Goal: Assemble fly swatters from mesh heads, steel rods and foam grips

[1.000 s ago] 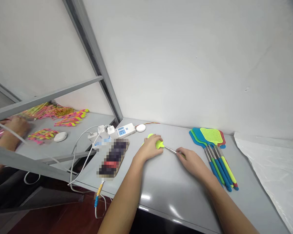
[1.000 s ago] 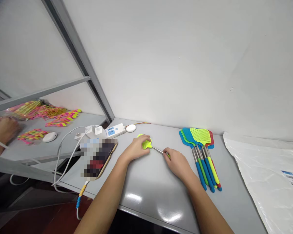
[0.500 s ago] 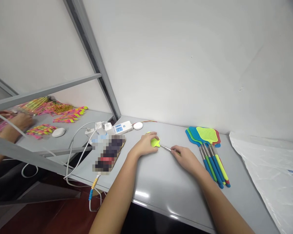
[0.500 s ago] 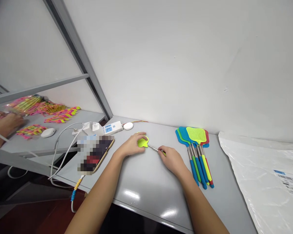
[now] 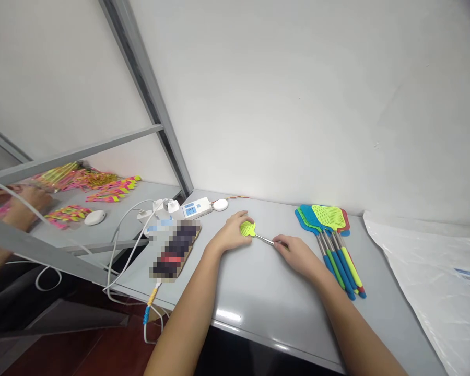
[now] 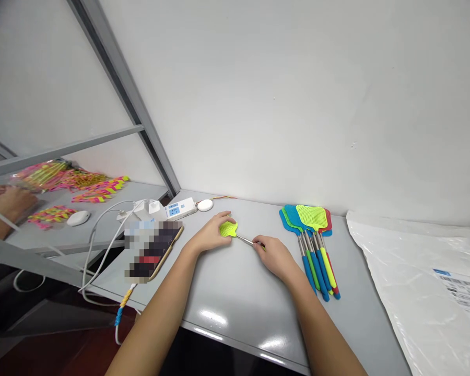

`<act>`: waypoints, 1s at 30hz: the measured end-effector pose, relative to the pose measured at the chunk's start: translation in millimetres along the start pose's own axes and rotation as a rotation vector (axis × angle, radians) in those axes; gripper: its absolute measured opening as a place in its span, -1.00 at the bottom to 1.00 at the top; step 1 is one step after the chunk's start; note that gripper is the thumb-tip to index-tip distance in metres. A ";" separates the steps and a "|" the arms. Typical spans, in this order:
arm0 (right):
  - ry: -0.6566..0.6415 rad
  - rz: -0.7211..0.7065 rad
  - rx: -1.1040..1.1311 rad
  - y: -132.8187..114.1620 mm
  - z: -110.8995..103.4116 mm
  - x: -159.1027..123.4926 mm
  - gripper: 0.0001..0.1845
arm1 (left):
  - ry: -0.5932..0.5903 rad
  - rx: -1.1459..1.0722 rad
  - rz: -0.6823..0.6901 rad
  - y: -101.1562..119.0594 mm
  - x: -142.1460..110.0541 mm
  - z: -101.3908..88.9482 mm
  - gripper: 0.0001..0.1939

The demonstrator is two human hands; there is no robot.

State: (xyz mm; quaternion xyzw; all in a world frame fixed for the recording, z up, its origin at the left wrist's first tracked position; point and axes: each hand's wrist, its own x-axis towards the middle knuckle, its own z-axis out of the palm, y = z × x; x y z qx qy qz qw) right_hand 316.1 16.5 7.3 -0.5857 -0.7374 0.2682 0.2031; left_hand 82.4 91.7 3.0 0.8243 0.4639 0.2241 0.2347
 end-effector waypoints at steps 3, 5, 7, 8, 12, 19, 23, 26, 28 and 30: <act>0.004 0.002 -0.021 -1.3 1.7 0.1 -0.67 | -0.002 -0.007 -0.001 -0.4 0.2 0.3 -0.44; 0.006 0.004 -0.038 -2.5 2.9 0.1 -0.69 | 0.023 -0.027 -0.007 -1.5 0.4 0.2 -0.42; 0.004 0.006 -0.049 -3.6 3.6 -0.2 -0.70 | 0.073 -0.045 -0.023 -3.6 0.7 0.1 -0.42; 0.002 0.008 -0.053 -4.2 3.6 -0.4 -0.71 | 0.099 -0.045 -0.032 -4.9 1.0 0.3 -0.43; -0.005 0.020 -0.060 -6.5 3.1 -0.9 -0.70 | 0.161 0.045 -0.062 -10.3 4.1 4.5 -0.52; 0.039 0.032 -0.120 -9.6 7.5 -1.4 -0.71 | 0.231 0.147 -0.146 -10.7 14.8 20.9 -0.75; 0.049 0.013 -0.173 -11.0 11.3 -0.6 -0.73 | 0.237 0.189 -0.168 -5.6 20.8 27.6 -0.74; 0.053 0.040 -0.192 -12.1 13.0 0.5 -0.72 | 0.225 0.208 -0.166 -3.0 23.1 28.8 -0.73; 0.043 0.052 -0.178 -12.5 12.5 1.2 -0.72 | 0.222 0.212 -0.158 -3.1 23.3 28.0 -0.74; 0.026 0.057 -0.152 -12.5 10.7 1.8 -0.72 | 0.224 0.212 -0.151 -4.6 22.9 26.9 -0.74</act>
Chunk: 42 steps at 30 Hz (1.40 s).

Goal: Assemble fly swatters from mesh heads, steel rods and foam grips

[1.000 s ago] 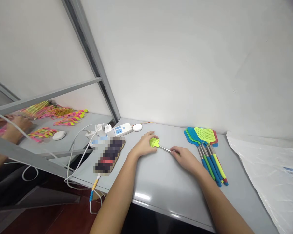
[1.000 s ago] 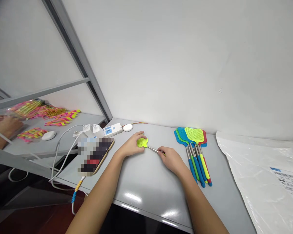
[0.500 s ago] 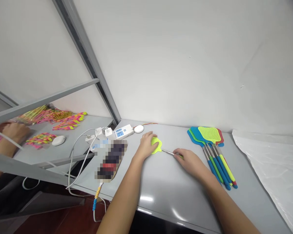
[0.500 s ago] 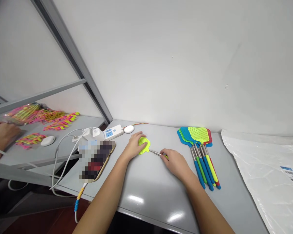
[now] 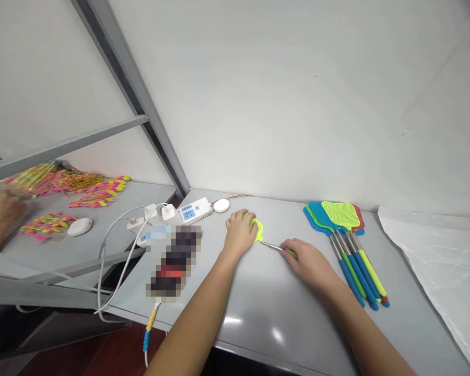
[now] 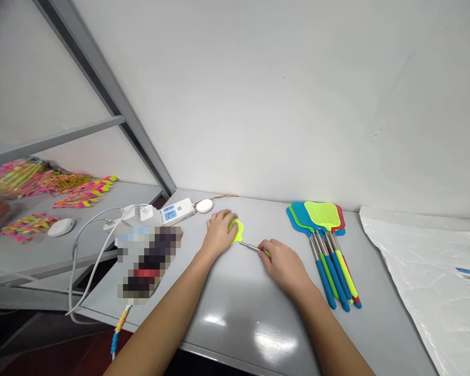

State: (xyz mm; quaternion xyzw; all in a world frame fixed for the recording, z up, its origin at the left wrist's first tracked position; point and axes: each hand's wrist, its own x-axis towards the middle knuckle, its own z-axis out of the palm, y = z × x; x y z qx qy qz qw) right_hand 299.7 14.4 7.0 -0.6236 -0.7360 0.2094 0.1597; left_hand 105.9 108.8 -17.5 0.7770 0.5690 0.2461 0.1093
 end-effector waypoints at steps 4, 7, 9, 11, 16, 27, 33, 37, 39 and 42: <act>-0.029 0.006 0.043 2.4 -4.1 1.2 -0.72 | 0.004 -0.005 0.008 -3.7 1.2 -0.6 -0.75; -0.033 0.013 0.072 4.3 -4.7 2.1 -0.72 | 0.004 -0.007 0.008 -4.4 3.4 -0.7 -0.77; -0.024 0.024 0.079 4.9 -4.0 2.6 -0.72 | 0.005 -0.008 0.005 -4.1 4.7 -1.1 -0.77; -0.014 0.034 0.075 4.8 -3.0 2.8 -0.73 | 0.005 -0.010 0.002 -3.6 5.4 -1.6 -0.78; -0.012 0.025 0.007 3.5 0.0 2.1 -0.75 | 0.006 -0.024 -0.010 -3.8 5.7 -2.2 -0.78; 0.089 0.003 -0.150 2.4 6.2 1.2 -0.73 | 0.017 -0.091 -0.030 -5.3 6.6 -2.7 -0.77; 0.193 -0.001 -0.148 3.5 6.1 1.6 -0.69 | 0.046 -0.210 -0.087 -7.7 9.1 -5.8 -0.75; 0.251 -0.011 -0.155 3.9 5.4 2.0 -0.67 | 0.098 -0.341 -0.190 -15.9 14.7 -9.5 -0.61; 0.245 -0.034 -0.152 4.6 4.8 2.2 -0.68 | 0.103 -0.418 -0.260 -21.0 17.8 -11.2 -0.56; 0.228 -0.079 -0.136 5.0 4.0 2.2 -0.69 | 0.088 -0.532 -0.355 -26.7 21.4 -14.9 -0.55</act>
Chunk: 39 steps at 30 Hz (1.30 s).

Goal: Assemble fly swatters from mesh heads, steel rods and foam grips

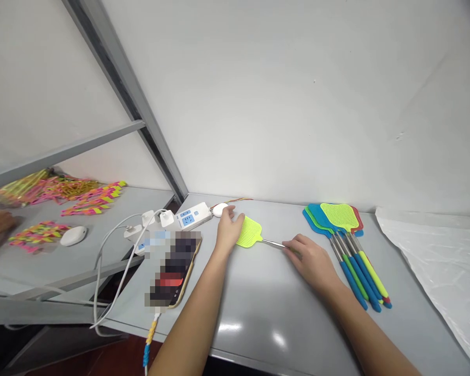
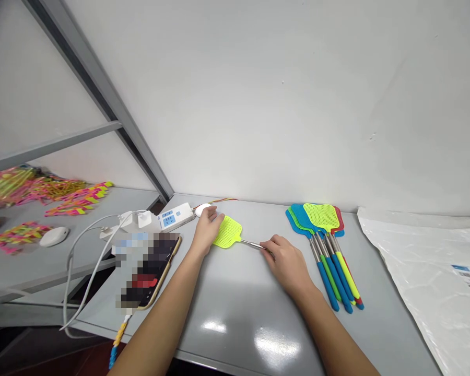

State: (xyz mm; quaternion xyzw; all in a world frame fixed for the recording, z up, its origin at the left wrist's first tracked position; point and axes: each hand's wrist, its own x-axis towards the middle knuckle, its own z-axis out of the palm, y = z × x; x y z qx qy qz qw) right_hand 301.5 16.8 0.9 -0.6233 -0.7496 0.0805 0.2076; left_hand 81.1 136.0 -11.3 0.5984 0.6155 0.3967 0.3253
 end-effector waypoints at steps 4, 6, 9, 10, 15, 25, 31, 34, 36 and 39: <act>0.008 0.011 0.023 0.3 -1.5 -0.1 -0.69 | -0.050 -0.103 -0.086 2.7 2.1 -9.1 -0.57; 0.014 0.018 0.025 1.2 -2.7 -0.1 -0.69 | -0.086 -0.136 -0.108 4.5 1.6 -13.3 -0.56; 0.005 0.024 0.008 3.4 -4.7 0.3 -0.69 | -0.143 -0.165 -0.114 6.0 -0.2 -15.9 -0.54; -0.006 0.027 0.000 4.1 -5.3 0.5 -0.70 | -0.159 -0.165 -0.110 6.2 -1.1 -15.4 -0.54; -0.030 0.047 0.010 6.7 -7.2 0.9 -0.73 | -0.209 -0.089 -0.028 8.5 -10.1 -8.8 -0.56; -0.004 0.055 0.037 10.6 -3.4 0.9 -0.74 | -0.605 0.393 0.387 19.5 -31.6 -9.5 -0.15; -0.002 0.055 0.075 12.4 -0.3 1.4 -0.75 | -0.405 0.414 0.507 13.2 -33.3 2.8 -0.46; 0.012 0.041 0.081 12.7 0.4 1.3 -0.75 | -0.372 0.379 0.546 10.8 -31.7 6.0 -0.49; 0.029 0.020 0.080 11.9 -0.1 1.1 -0.76 | -0.366 0.360 0.569 10.1 -30.4 6.6 -0.50; 0.074 -0.013 0.055 9.3 -2.7 0.4 -0.76 | -0.334 0.351 0.618 10.9 -30.0 6.8 -0.59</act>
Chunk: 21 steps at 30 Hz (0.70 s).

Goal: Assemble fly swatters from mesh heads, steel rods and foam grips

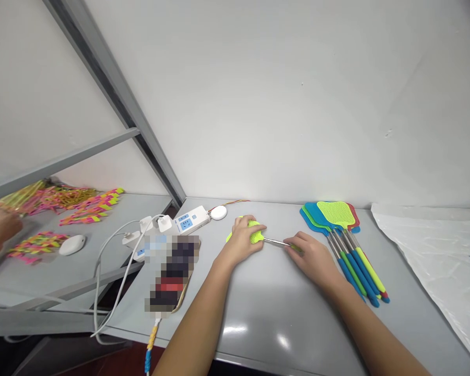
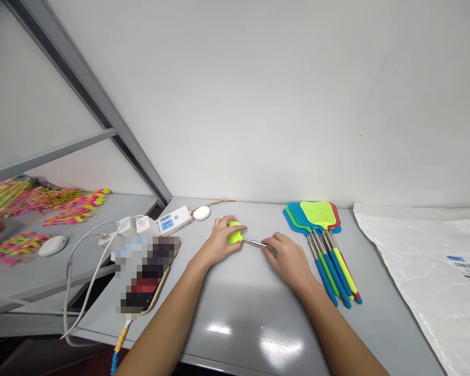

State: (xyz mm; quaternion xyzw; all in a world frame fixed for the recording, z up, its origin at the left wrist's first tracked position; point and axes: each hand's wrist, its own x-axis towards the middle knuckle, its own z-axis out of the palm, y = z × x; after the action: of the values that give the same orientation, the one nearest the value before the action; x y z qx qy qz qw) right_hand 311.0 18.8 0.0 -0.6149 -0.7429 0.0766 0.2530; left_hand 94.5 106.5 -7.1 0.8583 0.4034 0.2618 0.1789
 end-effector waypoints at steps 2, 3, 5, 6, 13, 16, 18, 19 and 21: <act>0.026 -0.013 -0.028 -1.8 -2.3 -0.6 -0.75 | 0.036 0.041 0.020 2.5 0.1 -0.4 -0.70; 0.036 -0.019 -0.043 -2.3 -3.4 -1.0 -0.75 | 0.049 0.069 0.026 4.3 0.1 -0.7 -0.75; 0.050 -0.033 -0.072 -1.8 -5.2 -1.5 -0.76 | 0.061 0.131 0.045 8.5 0.3 -1.8 -0.83; 0.054 -0.043 -0.085 -0.8 -6.1 -1.5 -0.76 | 0.065 0.160 0.062 10.6 0.5 -2.5 -0.84; 0.076 -0.174 -0.122 3.9 -18.8 0.4 -0.76 | 0.006 0.324 0.217 22.2 3.5 -8.8 -0.76; 0.074 -0.207 -0.160 0.8 -26.9 0.8 -0.78 | -0.058 0.374 0.227 24.9 3.2 -8.5 -0.72; 0.063 -0.220 -0.181 -1.1 -30.7 0.7 -0.78 | -0.066 0.387 0.225 25.9 2.6 -7.2 -0.69; 0.056 -0.225 -0.189 -1.6 -31.9 0.5 -0.78 | -0.066 0.384 0.221 26.3 2.2 -6.4 -0.68; 0.042 -0.231 -0.198 -1.7 -33.2 0.1 -0.76 | -0.059 0.362 0.201 27.4 1.6 -5.2 -0.69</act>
State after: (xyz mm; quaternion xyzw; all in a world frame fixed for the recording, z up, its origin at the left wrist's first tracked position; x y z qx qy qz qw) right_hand 325.1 11.9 29.3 -0.5489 -0.8072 -0.0394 0.2135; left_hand 108.6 91.5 11.7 0.9197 0.3508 0.1764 0.0063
